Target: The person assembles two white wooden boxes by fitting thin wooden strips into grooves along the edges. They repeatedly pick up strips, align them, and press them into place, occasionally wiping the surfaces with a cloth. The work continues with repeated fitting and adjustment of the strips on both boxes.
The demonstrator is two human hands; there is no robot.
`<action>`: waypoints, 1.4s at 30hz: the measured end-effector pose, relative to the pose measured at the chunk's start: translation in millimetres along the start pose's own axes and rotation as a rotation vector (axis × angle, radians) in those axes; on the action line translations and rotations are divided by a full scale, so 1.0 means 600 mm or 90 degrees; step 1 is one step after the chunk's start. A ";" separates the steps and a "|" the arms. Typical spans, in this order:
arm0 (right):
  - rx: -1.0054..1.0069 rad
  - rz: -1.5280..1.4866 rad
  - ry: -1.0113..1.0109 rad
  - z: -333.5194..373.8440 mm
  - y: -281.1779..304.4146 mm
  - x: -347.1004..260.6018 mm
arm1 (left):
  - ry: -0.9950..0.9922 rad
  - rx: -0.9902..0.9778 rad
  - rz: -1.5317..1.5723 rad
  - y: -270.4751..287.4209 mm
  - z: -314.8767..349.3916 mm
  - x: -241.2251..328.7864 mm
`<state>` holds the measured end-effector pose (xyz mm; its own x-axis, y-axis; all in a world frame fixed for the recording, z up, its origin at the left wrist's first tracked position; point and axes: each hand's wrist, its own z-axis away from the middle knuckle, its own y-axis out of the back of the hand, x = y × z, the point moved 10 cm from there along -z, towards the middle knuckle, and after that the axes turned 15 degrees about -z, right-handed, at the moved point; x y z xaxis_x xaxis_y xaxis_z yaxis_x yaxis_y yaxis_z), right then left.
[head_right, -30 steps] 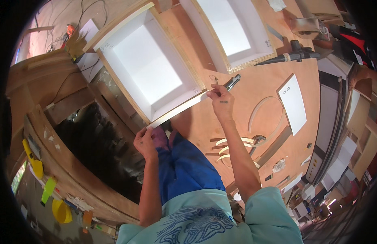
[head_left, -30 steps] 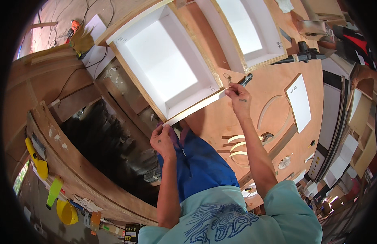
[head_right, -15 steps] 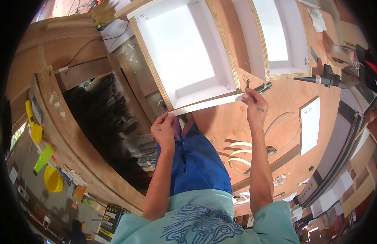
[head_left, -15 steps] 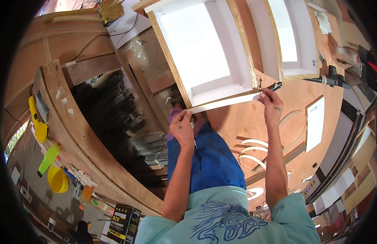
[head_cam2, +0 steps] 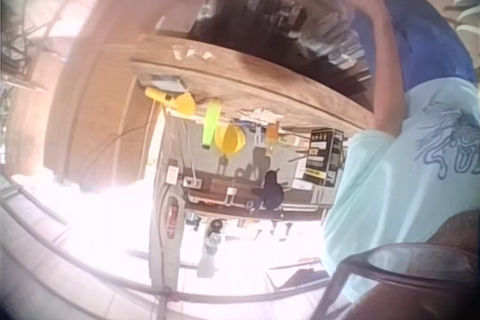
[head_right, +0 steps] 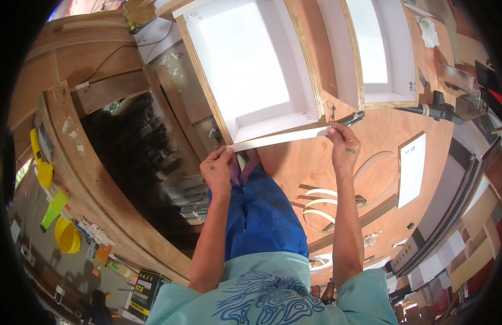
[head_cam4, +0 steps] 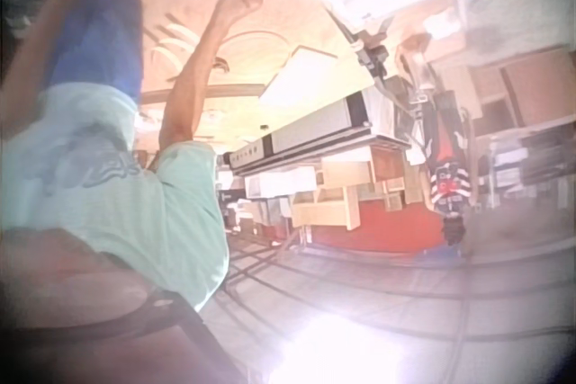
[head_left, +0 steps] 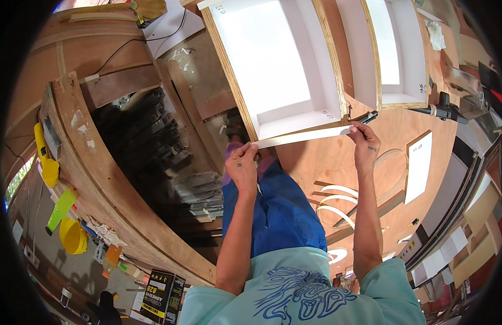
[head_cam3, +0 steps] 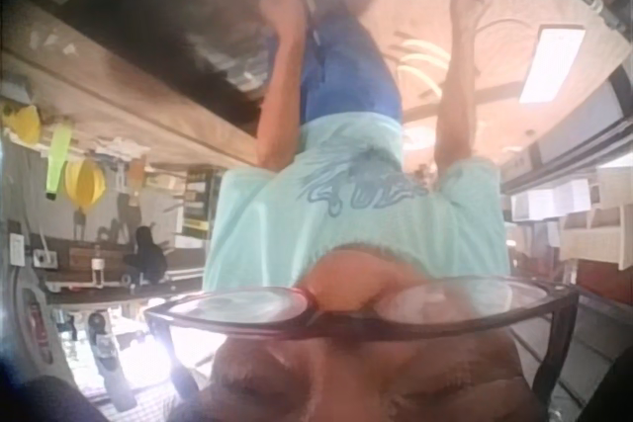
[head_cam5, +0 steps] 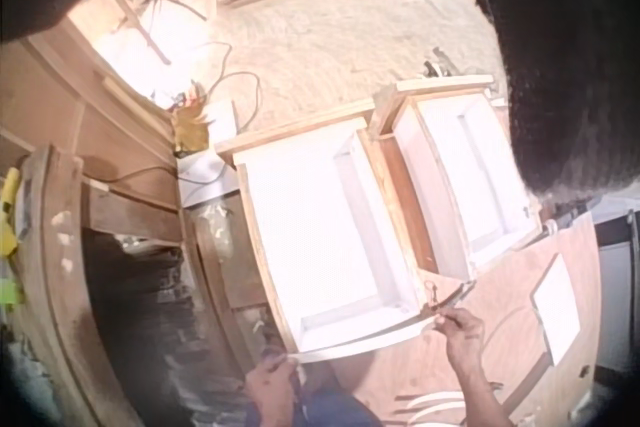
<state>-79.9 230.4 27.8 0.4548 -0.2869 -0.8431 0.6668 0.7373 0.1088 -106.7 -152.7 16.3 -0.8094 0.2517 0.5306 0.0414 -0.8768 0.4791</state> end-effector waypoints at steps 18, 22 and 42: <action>-0.005 -0.032 0.020 -0.009 -0.001 0.014 | -0.009 0.015 0.030 0.002 -0.011 -0.014; 0.005 -0.051 0.019 -0.007 -0.008 0.009 | -0.012 0.003 0.037 -0.001 -0.007 -0.005; 0.041 -0.029 -0.042 -0.019 -0.013 0.023 | -0.040 0.012 0.001 -0.001 -0.003 0.008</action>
<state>-85.7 227.9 9.4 0.4598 -0.3595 -0.8120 0.7228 0.6828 0.1070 -111.9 -151.8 17.3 -0.7706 0.2761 0.5745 0.0545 -0.8695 0.4910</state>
